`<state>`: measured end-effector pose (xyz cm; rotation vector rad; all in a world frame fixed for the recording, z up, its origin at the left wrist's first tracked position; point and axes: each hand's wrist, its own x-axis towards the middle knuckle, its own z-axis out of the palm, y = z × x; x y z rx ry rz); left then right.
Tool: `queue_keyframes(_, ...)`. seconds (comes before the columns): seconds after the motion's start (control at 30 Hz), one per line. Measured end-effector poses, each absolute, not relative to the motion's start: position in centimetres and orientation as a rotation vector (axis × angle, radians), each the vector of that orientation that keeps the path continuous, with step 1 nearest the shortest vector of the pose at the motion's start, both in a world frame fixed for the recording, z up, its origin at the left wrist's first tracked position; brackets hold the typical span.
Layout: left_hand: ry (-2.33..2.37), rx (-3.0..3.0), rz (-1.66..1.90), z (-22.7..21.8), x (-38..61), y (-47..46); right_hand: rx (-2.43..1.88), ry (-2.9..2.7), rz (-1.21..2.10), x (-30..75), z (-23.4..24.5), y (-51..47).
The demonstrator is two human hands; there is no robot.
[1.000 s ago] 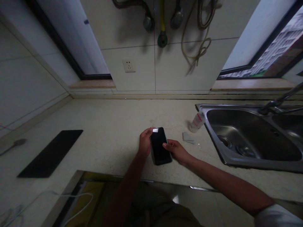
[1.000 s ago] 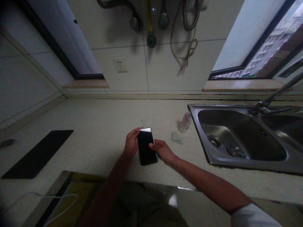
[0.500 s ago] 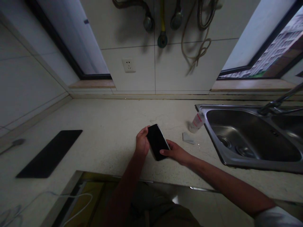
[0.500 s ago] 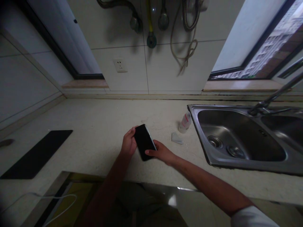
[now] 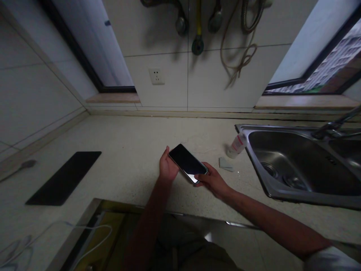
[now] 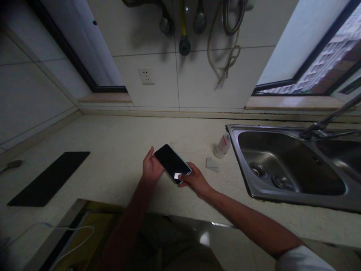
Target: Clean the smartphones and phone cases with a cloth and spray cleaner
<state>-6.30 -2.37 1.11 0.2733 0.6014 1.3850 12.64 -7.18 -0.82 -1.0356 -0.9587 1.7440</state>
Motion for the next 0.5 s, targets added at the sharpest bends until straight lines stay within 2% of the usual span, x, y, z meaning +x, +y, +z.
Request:
queue_keyframes(0.27, 0.866, 0.366, 1.297, 0.7, -6.5, -2.3, -1.062, -1.071, 1.917, 15.2, 1.1, -6.1)
queue_keyframes(0.5, 0.870, 0.426, 1.338, 0.3, -6.9, -2.2, -1.092, -0.969, 1.769, 15.7, -0.4, -5.2)
